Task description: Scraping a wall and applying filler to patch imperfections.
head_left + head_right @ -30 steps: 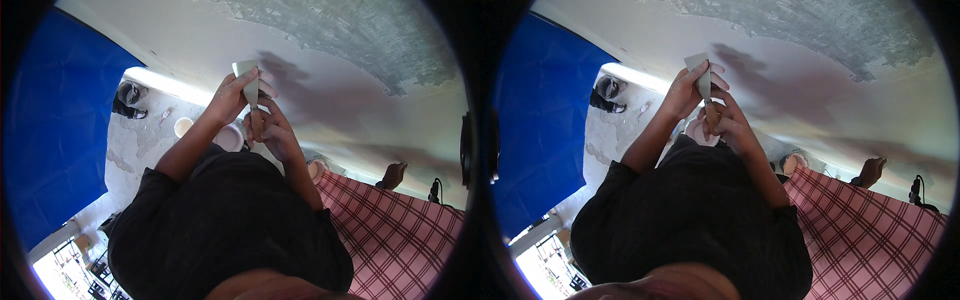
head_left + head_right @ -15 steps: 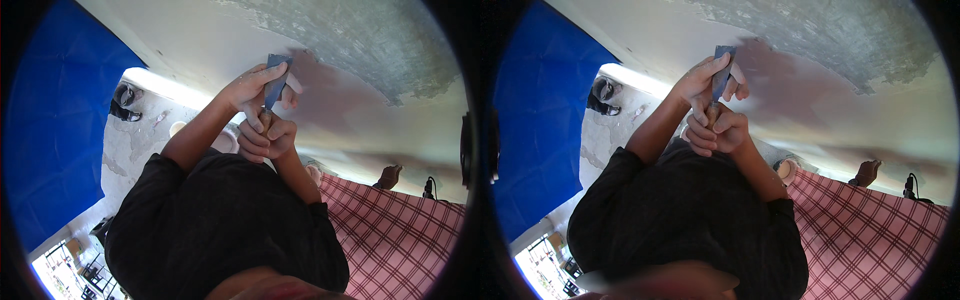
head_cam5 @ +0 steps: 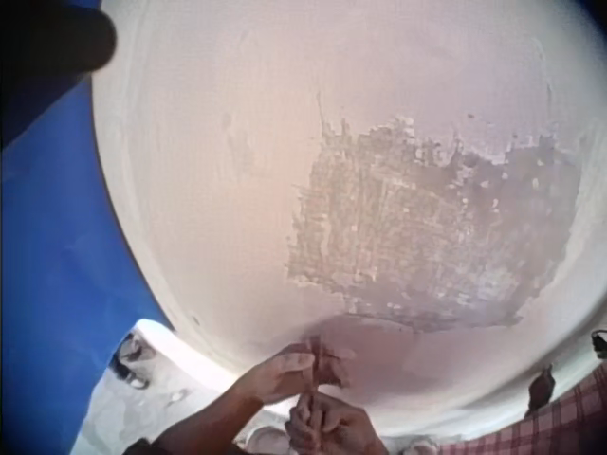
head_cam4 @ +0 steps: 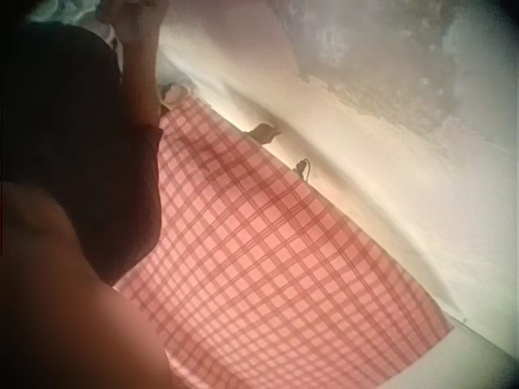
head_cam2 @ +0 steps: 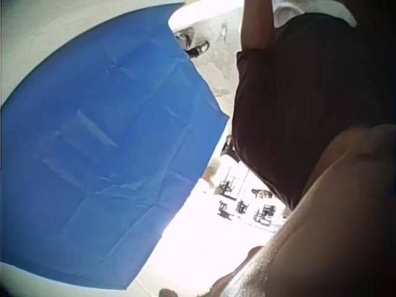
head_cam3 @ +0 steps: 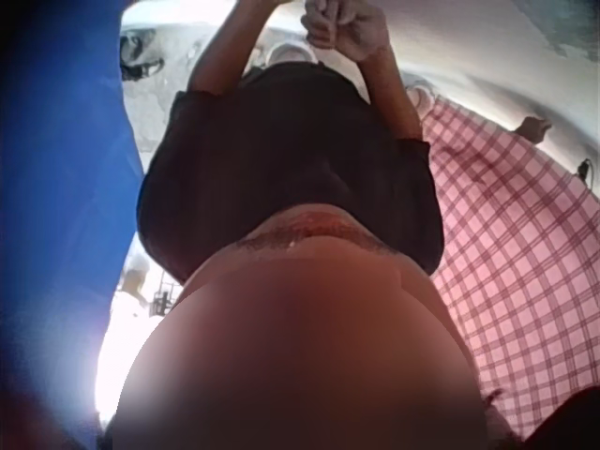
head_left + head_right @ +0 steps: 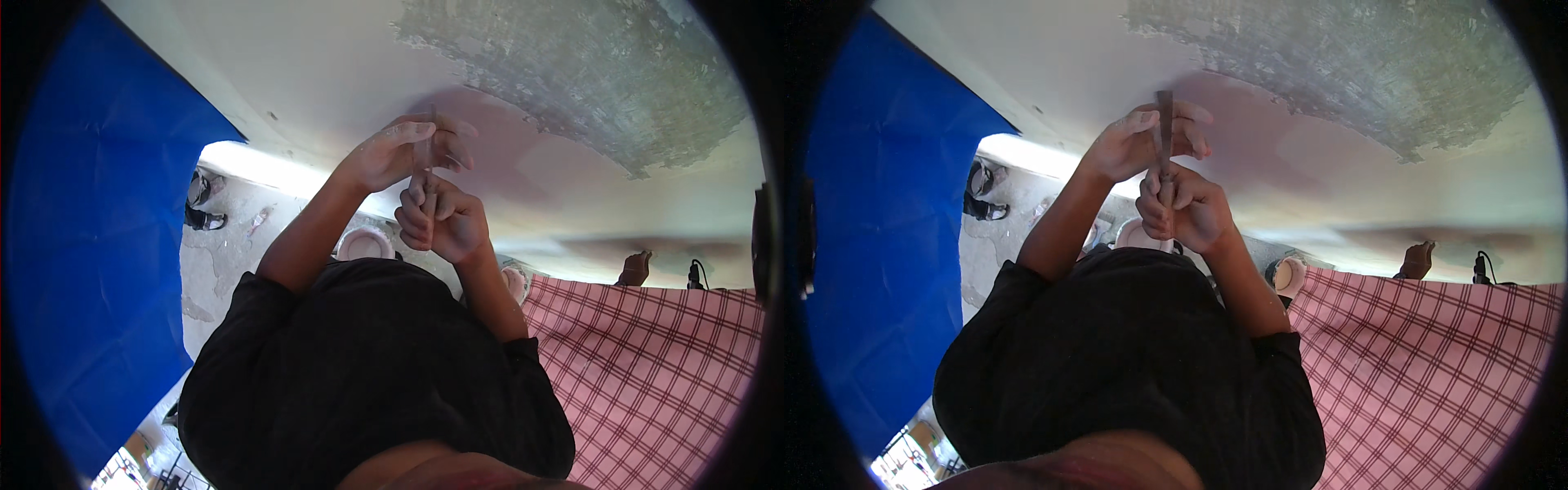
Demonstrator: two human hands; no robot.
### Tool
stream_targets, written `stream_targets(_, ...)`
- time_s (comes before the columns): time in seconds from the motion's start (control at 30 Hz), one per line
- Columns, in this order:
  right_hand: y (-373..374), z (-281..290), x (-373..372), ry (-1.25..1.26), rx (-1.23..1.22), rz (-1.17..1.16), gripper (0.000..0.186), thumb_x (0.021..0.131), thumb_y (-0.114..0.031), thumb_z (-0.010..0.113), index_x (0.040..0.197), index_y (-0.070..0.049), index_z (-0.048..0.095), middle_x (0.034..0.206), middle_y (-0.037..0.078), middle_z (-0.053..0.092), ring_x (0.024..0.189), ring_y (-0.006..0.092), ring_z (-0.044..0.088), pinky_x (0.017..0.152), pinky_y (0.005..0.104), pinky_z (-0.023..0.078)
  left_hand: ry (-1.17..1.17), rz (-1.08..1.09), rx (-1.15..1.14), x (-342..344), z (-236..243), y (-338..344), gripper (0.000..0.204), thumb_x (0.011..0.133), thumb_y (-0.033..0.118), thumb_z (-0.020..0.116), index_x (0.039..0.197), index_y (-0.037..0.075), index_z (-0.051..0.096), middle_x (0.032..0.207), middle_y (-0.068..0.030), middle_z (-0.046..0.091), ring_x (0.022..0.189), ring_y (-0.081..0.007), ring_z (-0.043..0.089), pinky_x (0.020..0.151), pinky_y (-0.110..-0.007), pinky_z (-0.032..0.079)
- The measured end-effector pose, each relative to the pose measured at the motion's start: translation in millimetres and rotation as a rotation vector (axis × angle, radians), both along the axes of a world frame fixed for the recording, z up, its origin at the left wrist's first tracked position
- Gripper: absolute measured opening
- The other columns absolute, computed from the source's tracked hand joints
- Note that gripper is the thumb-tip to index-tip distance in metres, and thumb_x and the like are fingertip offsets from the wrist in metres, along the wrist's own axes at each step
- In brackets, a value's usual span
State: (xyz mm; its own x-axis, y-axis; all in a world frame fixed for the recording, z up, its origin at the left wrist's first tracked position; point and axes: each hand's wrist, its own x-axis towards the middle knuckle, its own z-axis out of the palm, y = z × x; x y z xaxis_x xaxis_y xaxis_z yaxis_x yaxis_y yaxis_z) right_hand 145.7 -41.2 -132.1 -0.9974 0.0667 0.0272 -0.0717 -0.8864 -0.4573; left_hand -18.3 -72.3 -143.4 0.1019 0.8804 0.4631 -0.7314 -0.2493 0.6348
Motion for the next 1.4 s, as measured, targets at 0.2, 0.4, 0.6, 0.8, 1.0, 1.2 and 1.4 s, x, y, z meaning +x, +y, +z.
stream_targets(0.2,-8,13,-5,-0.153,0.112,-0.071,0.023,0.066,-0.007,0.047,0.088,-0.002,0.046,0.066,0.010,0.044,0.053,0.0214,0.044,0.045,0.0324,0.038,0.092,-0.063,0.039,-28,5,-4,0.054,0.099,0.035,0.047,0.135,-0.005,0.049,0.123,-0.0184,0.062,0.111,-0.0255,0.060,0.097,-0.039,0.043)
stream_targets(0.4,-1,40,-1,-0.613,0.683,-0.520,0.018,0.069,0.000,0.043,0.086,-0.004,0.048,0.063,0.006,0.043,0.047,0.0142,0.038,0.041,0.0264,0.031,0.224,0.090,-0.094,-29,1,-11,0.059,0.097,0.040,0.051,0.140,0.000,0.046,0.126,-0.0154,0.061,0.118,-0.0238,0.056,0.102,-0.039,0.041)
stream_targets(0.6,20,61,23,-0.918,1.397,-0.758,0.014,0.078,-0.001,0.038,0.082,-0.004,0.051,0.064,0.001,0.047,0.050,0.0096,0.042,0.044,0.0240,0.031,0.469,0.148,-0.169,-53,-5,-26,0.055,0.099,0.040,0.050,0.139,0.001,0.049,0.126,-0.0144,0.062,0.120,-0.0242,0.057,0.100,-0.039,0.043)
stream_targets(0.8,16,101,21,-1.165,1.991,-0.741,0.007,0.084,0.000,0.048,0.087,0.005,0.052,0.074,0.029,0.059,0.073,0.0485,0.058,0.065,0.0516,0.044,0.470,0.052,-0.186,-48,-7,-6,0.040,0.103,0.030,0.045,0.133,0.005,0.054,0.119,-0.0122,0.066,0.112,-0.0228,0.062,0.096,-0.036,0.046)
stream_targets(1.0,25,110,20,-1.284,2.156,-0.648,0.009,0.085,-0.002,0.051,0.091,0.004,0.054,0.073,0.028,0.060,0.072,0.0472,0.061,0.064,0.0537,0.046,0.410,-0.016,-0.166,-4,-2,30,0.038,0.106,0.027,0.041,0.134,0.004,0.049,0.119,-0.0150,0.066,0.109,-0.0229,0.064,0.093,-0.036,0.049)
stream_targets(1.2,25,114,6,-1.347,2.298,-0.556,0.013,0.084,-0.004,0.052,0.094,0.003,0.055,0.074,0.028,0.062,0.072,0.0461,0.062,0.066,0.0545,0.049,0.058,-0.033,-0.224,28,6,52,0.042,0.103,0.035,0.047,0.120,-0.002,0.058,0.114,-0.0173,0.067,0.106,-0.0303,0.066,0.091,-0.040,0.053)
stream_targets(1.4,16,126,0,-1.449,2.300,-0.460,0.011,0.082,-0.004,0.053,0.090,0.004,0.054,0.072,0.028,0.062,0.072,0.0459,0.064,0.066,0.0540,0.050,-0.009,-0.003,-0.253,34,17,47,0.035,0.103,0.029,0.048,0.108,-0.002,0.063,0.106,-0.0171,0.068,0.096,-0.0303,0.070,0.081,-0.037,0.057)
